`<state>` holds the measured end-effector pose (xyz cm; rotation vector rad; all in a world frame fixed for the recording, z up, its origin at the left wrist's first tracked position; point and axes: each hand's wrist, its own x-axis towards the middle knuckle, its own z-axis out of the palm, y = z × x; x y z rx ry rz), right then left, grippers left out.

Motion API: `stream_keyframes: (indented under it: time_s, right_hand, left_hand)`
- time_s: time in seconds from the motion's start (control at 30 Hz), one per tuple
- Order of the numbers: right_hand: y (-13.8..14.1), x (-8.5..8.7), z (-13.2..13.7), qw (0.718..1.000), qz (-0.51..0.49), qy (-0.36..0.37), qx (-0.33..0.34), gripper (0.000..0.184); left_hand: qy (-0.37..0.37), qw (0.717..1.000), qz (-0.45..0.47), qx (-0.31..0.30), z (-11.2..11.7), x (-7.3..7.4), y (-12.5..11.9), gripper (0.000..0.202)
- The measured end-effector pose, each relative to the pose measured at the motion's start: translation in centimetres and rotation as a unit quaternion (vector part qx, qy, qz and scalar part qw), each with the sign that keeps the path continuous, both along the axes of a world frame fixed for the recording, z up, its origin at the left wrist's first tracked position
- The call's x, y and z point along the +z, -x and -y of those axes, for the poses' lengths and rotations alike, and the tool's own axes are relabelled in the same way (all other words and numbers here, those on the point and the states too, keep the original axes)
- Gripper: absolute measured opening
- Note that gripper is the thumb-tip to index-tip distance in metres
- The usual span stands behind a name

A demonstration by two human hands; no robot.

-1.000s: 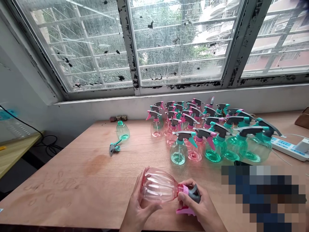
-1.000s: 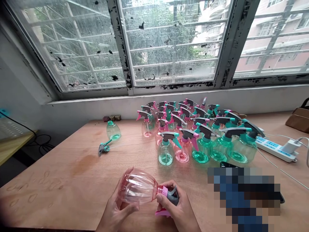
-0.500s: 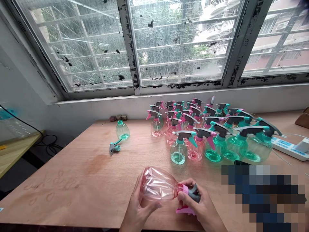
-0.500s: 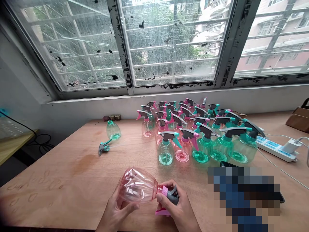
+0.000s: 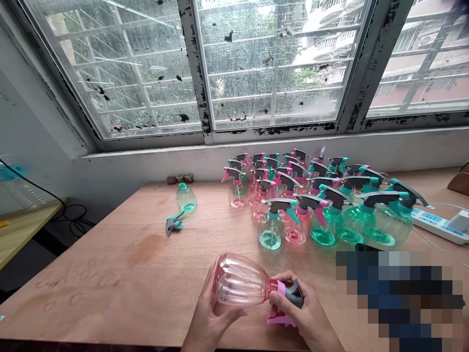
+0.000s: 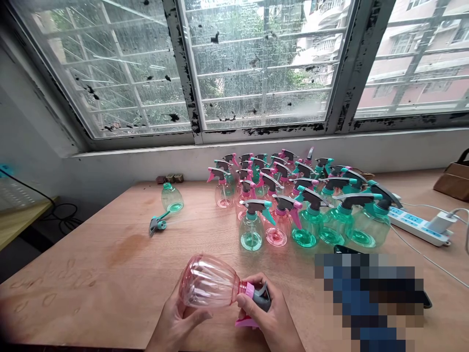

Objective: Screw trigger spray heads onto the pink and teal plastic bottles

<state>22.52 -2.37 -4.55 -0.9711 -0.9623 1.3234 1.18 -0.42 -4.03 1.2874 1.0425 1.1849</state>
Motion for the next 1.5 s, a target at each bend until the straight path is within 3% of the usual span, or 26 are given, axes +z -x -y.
stream_keyframes:
  time_s: [0.3,0.5,0.7,0.9,1.1,1.3,1.5]
  right_hand:
    - [0.0,0.0,0.0,1.000,0.013,0.003,-0.016,0.039]
    - [-0.1,0.0,0.0,1.000,0.023,0.005,-0.005,0.039]
    - [0.0,0.0,0.0,1.000,0.026,0.004,-0.010,0.040]
    - [0.1,0.0,0.0,1.000,0.000,0.005,-0.006,0.041]
    - [0.1,-0.1,-0.1,1.000,0.000,0.000,0.003,0.041]
    - [0.0,-0.2,-0.2,1.000,-0.007,-0.001,0.004,0.041]
    - [0.0,0.0,-0.1,1.000,-0.014,0.014,0.008,0.043]
  left_hand:
    - [-0.026,0.999,-0.015,0.015,-0.2,-0.1,-0.3,0.091]
    - [-0.007,1.000,-0.006,0.002,0.1,0.3,-0.4,0.113]
    - [-0.017,1.000,0.001,0.007,-0.1,0.7,-0.4,0.102]
    - [-0.049,0.997,-0.044,0.032,-0.1,0.0,-0.3,0.089]
    - [-0.039,0.998,-0.004,0.040,0.0,-0.7,-0.3,0.113]
    - [-0.026,1.000,-0.008,0.011,0.0,0.1,-0.3,0.098]
    - [-0.027,0.998,0.016,0.053,0.2,-0.1,-0.9,0.093]
